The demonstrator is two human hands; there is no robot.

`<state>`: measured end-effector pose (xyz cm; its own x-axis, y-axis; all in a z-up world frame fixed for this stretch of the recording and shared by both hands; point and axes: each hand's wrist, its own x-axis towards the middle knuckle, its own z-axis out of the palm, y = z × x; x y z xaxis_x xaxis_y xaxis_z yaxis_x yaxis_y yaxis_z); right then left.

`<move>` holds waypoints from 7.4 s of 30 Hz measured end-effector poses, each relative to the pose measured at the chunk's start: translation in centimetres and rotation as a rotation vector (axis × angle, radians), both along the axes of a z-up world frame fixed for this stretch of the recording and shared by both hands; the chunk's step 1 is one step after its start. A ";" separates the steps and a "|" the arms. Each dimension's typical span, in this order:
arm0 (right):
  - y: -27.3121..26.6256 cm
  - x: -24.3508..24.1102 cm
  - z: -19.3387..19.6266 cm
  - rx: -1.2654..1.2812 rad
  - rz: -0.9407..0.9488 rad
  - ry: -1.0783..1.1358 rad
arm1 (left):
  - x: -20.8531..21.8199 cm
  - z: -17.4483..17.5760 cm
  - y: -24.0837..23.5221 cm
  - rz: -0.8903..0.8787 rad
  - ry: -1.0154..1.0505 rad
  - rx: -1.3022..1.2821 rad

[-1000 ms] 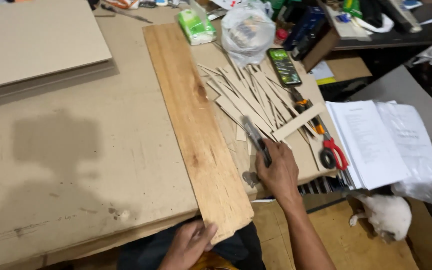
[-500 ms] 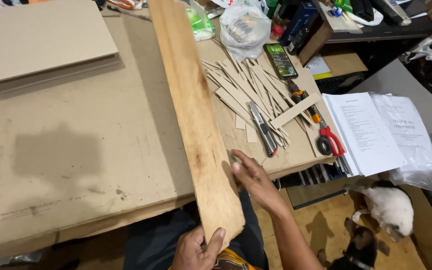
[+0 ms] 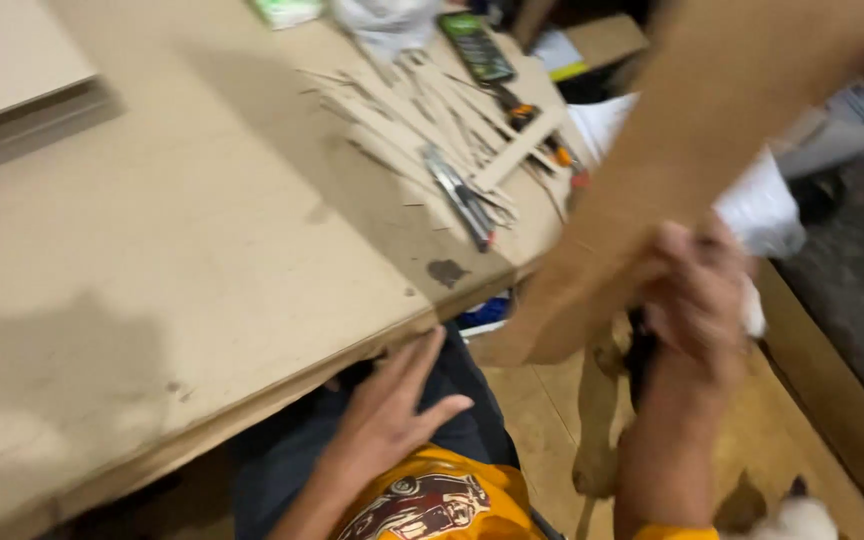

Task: Cutting thin strips of cardboard using a utility knife and a wooden straight edge on a workbench.

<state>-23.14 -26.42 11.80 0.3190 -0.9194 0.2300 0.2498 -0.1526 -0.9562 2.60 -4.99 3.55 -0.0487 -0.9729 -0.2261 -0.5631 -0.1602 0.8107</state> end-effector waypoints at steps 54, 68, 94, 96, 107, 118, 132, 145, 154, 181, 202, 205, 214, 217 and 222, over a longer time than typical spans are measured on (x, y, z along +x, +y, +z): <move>-10.4 -23.5 -45.3 -0.226 -1.230 0.953 | 12.1 -5.5 4.5 0.661 -0.891 -0.883; -8.4 -19.4 -40.4 0.015 -1.135 1.103 | 11.4 -3.6 3.0 0.699 -0.928 -0.695; -0.5 23.8 -8.7 -0.515 -0.070 0.797 | 11.5 -6.0 1.4 0.741 -0.941 -0.126; 0.0 28.6 -10.4 -0.640 -0.019 0.739 | 11.5 -5.9 1.4 0.720 -0.939 -0.126; 12.3 25.9 -0.9 -0.648 1.053 0.460 | 12.6 -4.2 3.0 0.681 -0.913 -0.242; 4.9 -0.1 -23.9 0.076 0.462 1.769 | 11.1 -0.8 1.4 0.638 -1.222 -0.201; 4.9 -13.6 -34.3 -0.047 -0.186 1.545 | 11.5 -2.7 2.1 0.613 -1.375 -0.233; 5.0 -21.2 -29.7 -0.178 -0.604 1.424 | 11.3 -1.7 2.3 0.582 -1.483 -0.323; -4.3 -18.7 -28.6 -0.311 -0.963 1.332 | 11.4 -3.3 2.5 0.595 -1.574 -0.395; -11.0 -14.9 -27.5 0.083 -0.768 1.081 | 11.8 -3.0 2.2 0.590 -1.532 -0.238; -13.1 -24.1 -33.3 0.112 -0.811 1.256 | 11.4 -2.3 1.9 0.612 -1.503 -0.187; -10.9 -19.6 -25.9 -0.164 -0.996 1.183 | 11.1 -1.4 1.8 0.612 -1.498 -0.200; -11.8 7.6 -5.5 -0.321 -0.449 0.988 | 10.7 -1.7 1.7 0.701 -1.230 -0.322; -16.2 12.6 -6.3 -0.270 -0.371 1.308 | 11.1 -1.9 1.7 0.729 -1.055 -0.270; -18.5 16.0 -9.1 -0.461 -0.474 1.204 | 10.5 -1.3 1.9 0.764 -1.097 -0.337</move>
